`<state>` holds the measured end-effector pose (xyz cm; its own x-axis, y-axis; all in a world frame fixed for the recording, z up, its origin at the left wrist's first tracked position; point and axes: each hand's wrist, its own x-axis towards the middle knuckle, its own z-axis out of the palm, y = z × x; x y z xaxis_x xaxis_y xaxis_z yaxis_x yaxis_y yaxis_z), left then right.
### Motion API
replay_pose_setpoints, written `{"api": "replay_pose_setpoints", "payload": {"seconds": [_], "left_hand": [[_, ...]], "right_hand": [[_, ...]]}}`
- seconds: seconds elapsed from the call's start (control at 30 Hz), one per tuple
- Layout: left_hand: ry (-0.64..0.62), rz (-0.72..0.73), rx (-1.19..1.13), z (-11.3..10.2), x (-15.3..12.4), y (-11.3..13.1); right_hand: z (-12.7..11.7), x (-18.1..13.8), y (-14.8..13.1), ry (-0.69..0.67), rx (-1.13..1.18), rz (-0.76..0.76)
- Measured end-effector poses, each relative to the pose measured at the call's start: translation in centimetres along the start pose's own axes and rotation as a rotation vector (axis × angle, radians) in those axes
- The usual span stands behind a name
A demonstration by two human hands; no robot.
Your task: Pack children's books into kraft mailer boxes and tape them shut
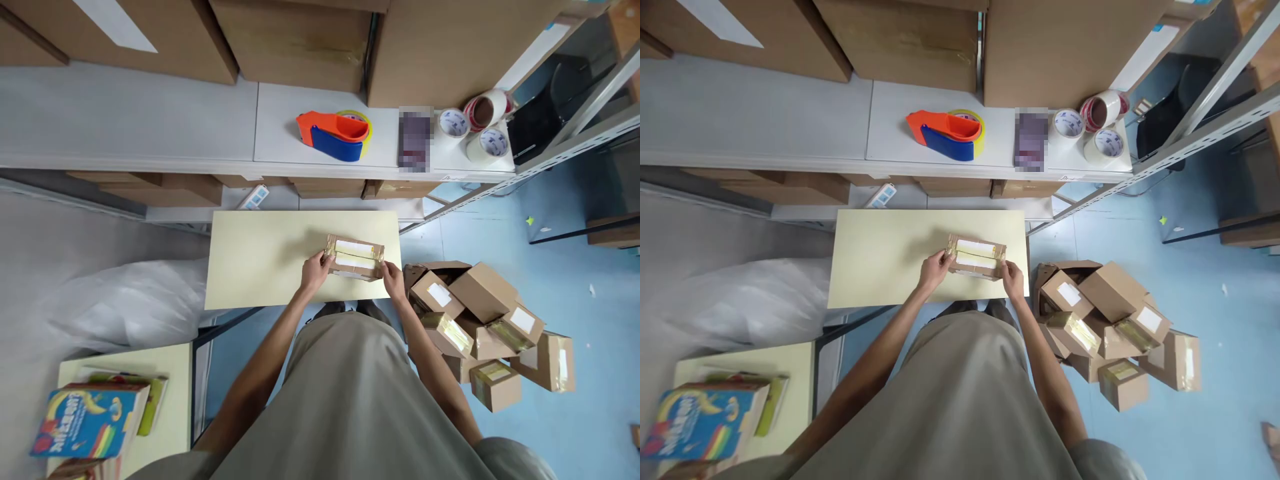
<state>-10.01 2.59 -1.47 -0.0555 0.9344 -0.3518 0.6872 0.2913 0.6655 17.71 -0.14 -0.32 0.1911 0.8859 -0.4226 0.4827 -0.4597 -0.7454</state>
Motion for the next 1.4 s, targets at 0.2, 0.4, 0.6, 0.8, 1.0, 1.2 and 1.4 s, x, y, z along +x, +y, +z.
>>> {"api": "replay_pose_setpoints", "payload": {"seconds": [0.2,0.4,0.6,0.8,1.0,1.2,1.4], "left_hand": [[-0.009,-0.039,0.019,2.3,-1.5,0.7],[-0.009,-0.158,0.0,2.6,-1.3,0.7],[-0.006,-0.199,-0.043,2.9,-1.7,0.5],[0.13,-0.175,-0.324,4.0,-2.6,0.4],[0.213,-0.304,-0.283,6.8,-2.1,0.4],[0.152,-0.426,-0.257,9.0,-2.6,-0.4],[0.222,-0.502,-0.308,10.4,-3.1,0.3]], "right_hand": [[-2.1,2.8,1.7,-0.039,-0.128,-0.01],[-3.4,4.1,2.5,-0.21,-0.229,-0.071],[-3.9,4.1,2.6,-0.299,-0.42,-0.181],[-5.6,4.2,2.4,-0.264,-0.327,-0.261],[-5.8,5.5,3.3,-0.253,-0.259,-0.189],[-3.9,6.5,6.2,-0.302,-0.233,-0.118],[-2.2,7.1,9.4,-0.27,-0.05,-0.203]]}}
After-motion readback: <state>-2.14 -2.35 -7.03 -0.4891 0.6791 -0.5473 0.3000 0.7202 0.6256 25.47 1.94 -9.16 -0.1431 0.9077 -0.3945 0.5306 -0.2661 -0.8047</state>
